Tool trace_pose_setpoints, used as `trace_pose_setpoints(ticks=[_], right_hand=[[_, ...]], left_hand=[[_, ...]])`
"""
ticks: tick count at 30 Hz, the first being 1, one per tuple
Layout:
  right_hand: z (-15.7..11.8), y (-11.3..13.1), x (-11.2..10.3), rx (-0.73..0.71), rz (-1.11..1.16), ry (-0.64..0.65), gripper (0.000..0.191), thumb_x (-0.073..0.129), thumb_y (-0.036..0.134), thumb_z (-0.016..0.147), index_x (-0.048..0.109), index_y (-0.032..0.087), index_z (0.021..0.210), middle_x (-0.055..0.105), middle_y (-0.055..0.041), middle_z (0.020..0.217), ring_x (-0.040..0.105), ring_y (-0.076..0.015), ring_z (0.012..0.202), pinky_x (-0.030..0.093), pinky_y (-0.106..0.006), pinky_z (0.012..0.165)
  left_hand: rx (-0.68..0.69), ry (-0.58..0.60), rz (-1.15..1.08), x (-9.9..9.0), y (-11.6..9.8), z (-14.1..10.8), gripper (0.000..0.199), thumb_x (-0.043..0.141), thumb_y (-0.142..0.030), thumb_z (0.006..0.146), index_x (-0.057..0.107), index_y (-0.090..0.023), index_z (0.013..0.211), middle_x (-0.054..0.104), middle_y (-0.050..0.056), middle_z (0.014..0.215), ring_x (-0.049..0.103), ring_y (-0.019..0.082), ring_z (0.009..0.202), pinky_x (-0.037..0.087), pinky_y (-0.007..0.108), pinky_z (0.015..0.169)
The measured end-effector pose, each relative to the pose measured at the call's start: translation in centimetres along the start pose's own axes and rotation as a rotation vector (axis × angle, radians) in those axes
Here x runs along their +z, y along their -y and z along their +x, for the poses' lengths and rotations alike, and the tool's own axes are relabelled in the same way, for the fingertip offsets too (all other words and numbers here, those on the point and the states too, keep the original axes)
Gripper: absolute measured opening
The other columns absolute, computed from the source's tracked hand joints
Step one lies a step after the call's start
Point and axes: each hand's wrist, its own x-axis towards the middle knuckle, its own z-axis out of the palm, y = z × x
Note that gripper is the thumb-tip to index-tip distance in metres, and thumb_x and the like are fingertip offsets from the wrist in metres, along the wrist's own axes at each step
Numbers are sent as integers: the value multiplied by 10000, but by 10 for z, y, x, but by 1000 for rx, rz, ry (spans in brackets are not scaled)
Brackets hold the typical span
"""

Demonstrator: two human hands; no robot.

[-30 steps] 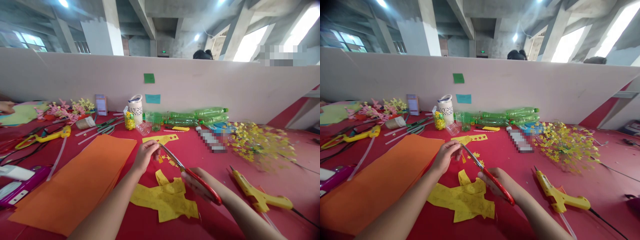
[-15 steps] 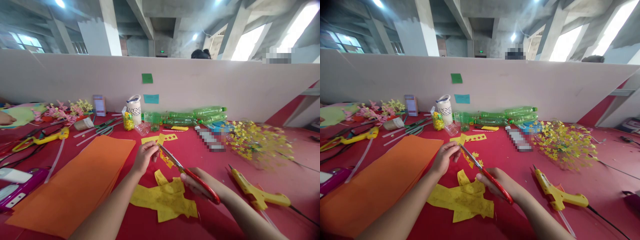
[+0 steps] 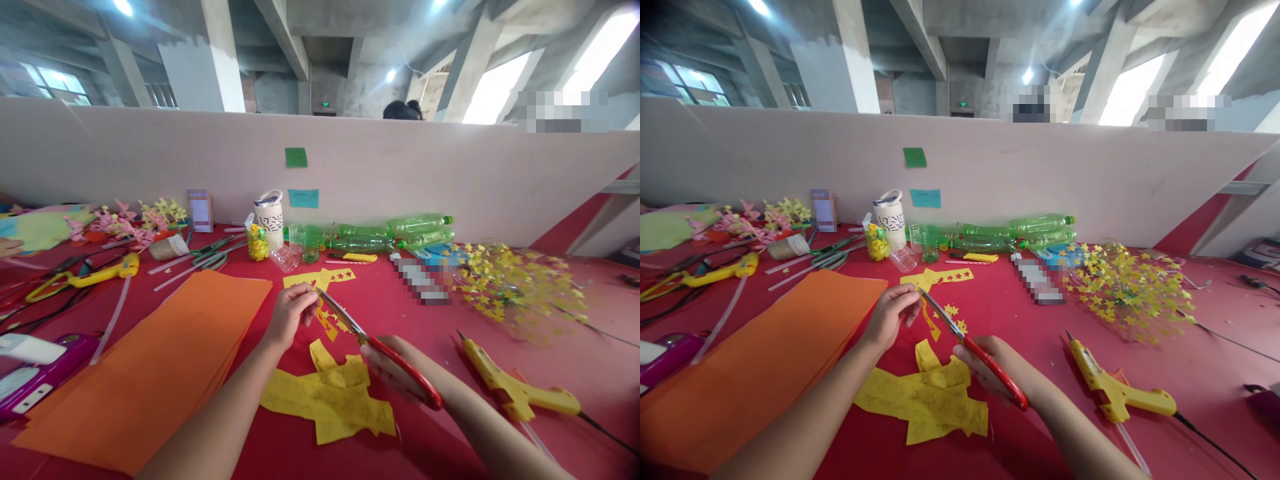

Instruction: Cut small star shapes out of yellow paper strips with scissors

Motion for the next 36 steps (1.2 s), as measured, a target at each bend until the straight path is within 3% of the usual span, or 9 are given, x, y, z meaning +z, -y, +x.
trace_pose_setpoints(ticks=[23,36], right_hand=[[2,2,13,1,22,-48,468,473,578,877,364,210,607,305,115,321,281,-51,273,237,-182,350],[1,6,14,38,14,-62,513,478,658,828,351,208,617,335,110,372,294,-30,260,198,-157,285]], left_hand=[[13,-12,19,9,-2,-4,271,556,-311,834,533,-166,605,518,-30,545,449,72,434,344,210,440],[-26,-24,-73,9,-3,-4,243,599,-306,794,554,-158,606,532,-29,534,447,62,415,335,200,419]])
